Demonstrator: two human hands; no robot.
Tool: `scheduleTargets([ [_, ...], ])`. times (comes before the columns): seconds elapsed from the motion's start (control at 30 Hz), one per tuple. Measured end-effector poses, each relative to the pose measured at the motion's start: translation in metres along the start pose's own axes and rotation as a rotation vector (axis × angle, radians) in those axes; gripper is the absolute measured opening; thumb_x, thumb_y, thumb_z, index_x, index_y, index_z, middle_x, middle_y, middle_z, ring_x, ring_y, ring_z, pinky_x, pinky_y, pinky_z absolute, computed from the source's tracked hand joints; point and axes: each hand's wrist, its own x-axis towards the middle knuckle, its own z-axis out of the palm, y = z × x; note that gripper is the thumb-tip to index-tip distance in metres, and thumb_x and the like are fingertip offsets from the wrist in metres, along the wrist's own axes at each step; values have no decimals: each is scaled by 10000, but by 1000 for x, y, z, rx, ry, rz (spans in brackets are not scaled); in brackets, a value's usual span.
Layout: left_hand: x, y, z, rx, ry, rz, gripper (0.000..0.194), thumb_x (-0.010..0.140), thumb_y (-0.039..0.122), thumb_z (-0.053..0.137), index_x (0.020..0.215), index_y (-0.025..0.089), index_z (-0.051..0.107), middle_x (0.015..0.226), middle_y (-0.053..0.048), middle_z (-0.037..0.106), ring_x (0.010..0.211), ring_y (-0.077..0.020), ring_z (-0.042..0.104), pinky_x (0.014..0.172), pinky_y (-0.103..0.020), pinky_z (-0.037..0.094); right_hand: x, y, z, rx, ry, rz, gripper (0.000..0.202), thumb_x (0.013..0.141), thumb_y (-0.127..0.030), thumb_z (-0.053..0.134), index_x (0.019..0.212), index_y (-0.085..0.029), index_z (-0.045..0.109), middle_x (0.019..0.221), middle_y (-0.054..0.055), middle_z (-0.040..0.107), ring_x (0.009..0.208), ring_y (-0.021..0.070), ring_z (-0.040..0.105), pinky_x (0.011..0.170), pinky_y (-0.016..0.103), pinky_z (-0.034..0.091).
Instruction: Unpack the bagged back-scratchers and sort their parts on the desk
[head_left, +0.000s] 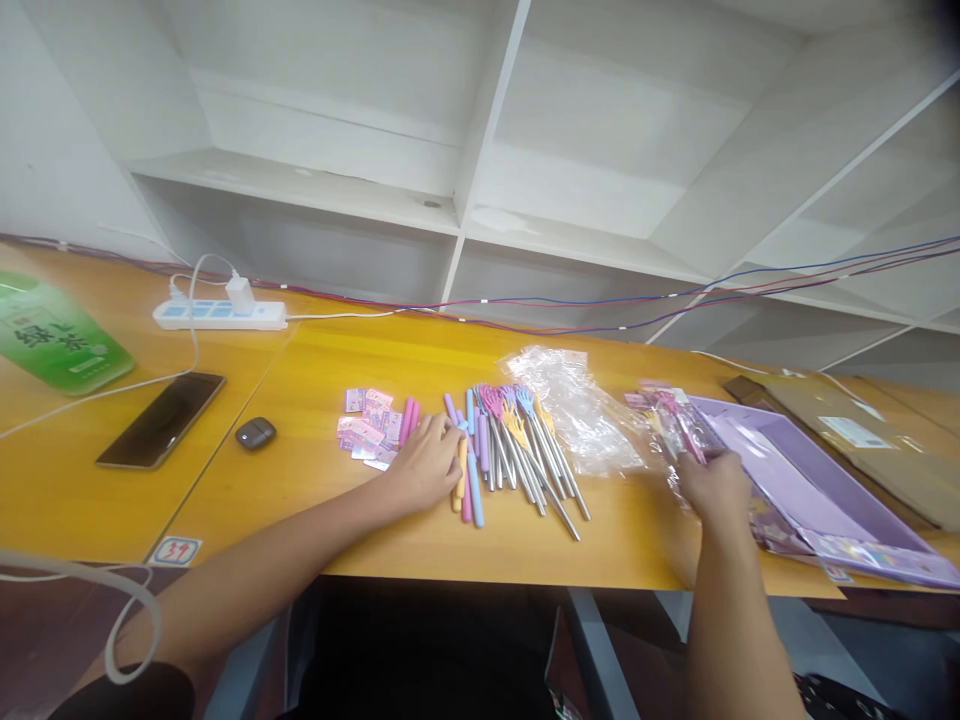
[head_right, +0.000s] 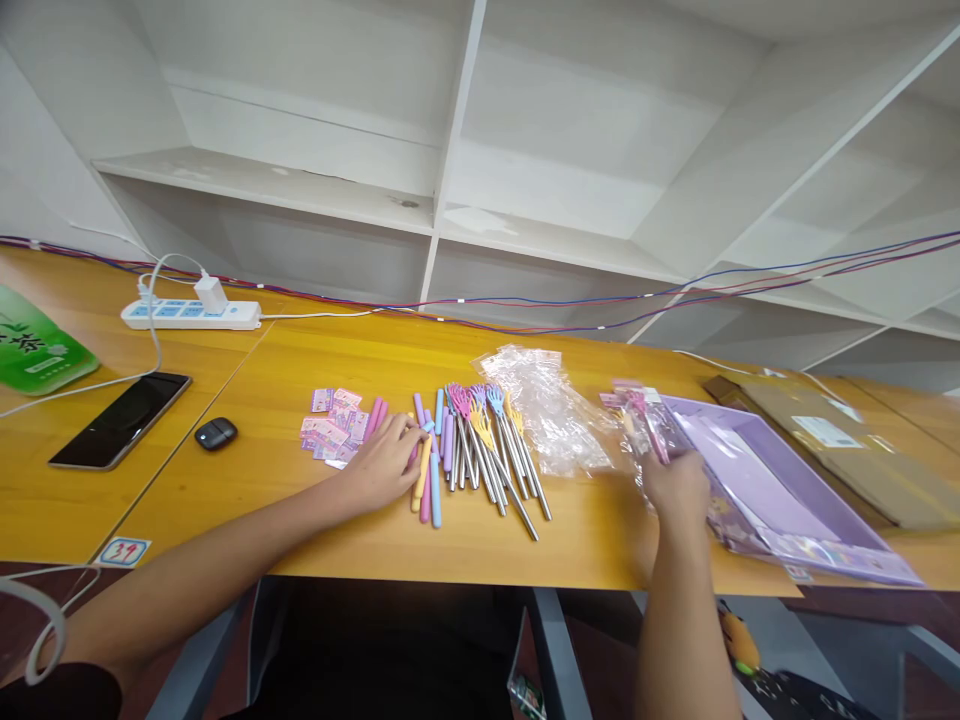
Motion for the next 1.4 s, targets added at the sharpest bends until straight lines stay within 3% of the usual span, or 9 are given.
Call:
scheduleTargets([
  [0.13,-1,-1,1,16,-6,5,264,931,115,532,1159,195,636,1165,-117,573,1115,-309,561,1003,-497,527,-23,-21,-20,175,102,210,488,884,-469,588,1285,-191,603,1167,250,727,1055,442,699,883,537,545],
  [0.27,1,1,-2,0,38,9,286,958,141,529,1220,177,637,1199,-131,587,1171,-318,555,1054,-511,498,-44,-52,-37,293,232,154,401,894,-387,555,1255,-219,515,1153,194,716,1057,368,695,920,483,537],
  [0.33,3,3,-8,-67,72,15,273,1001,191,512,1243,188,639,1218,-127,608,1202,-316,558,1091,-525,472,-63,-74,-44,487,162,67,342,854,-361,588,1156,-234,487,992,121,702,923,304,696,859,440,555],
  [0.53,7,-3,-21,-626,65,9,360,1079,463,512,1320,237,653,1302,-113,663,1254,-290,599,1108,-481,466,-185,-159,-67,1131,-576,-279,280,885,-387,713,924,-269,462,788,-27,557,611,151,547,560,291,494],
  [0.77,21,-8,-18,-1494,96,-191,692,943,794,575,1256,186,686,1242,-145,742,1131,-285,705,1024,-420,546,-297,-226,-59,1550,-1238,-65,360,941,-581,729,998,-263,571,728,-38,513,565,132,491,482,255,409],
  [0.87,24,-7,-23,-1636,177,-290,535,959,645,685,1191,163,681,1109,-127,773,950,-246,747,866,-375,606,-314,-238,-48,1610,-1389,88,397,919,-597,755,998,-237,607,734,-29,531,566,123,500,488,250,401],
  [1.0,25,-7,-31,-1664,298,-413,357,943,436,779,1107,152,638,915,-73,762,681,-160,708,632,-273,587,-321,-242,-41,1538,-1486,-17,428,944,-630,718,1031,-217,642,768,0,615,603,149,587,543,283,453],
  [1.27,26,-1,-37,-1718,290,-386,423,895,482,813,1077,162,603,1061,-92,747,772,-174,732,705,-322,624,-304,-240,-37,1357,-1228,-223,468,888,-639,780,877,-240,535,570,-58,602,480,150,559,566,303,493],
  [1.4,24,-1,-39,-1682,245,-382,422,867,462,850,1021,164,595,952,-58,725,663,-127,675,593,-248,564,-304,-237,-42,1203,-1313,-333,512,869,-695,762,897,-246,516,662,-17,678,517,177,621,551,308,501],
])
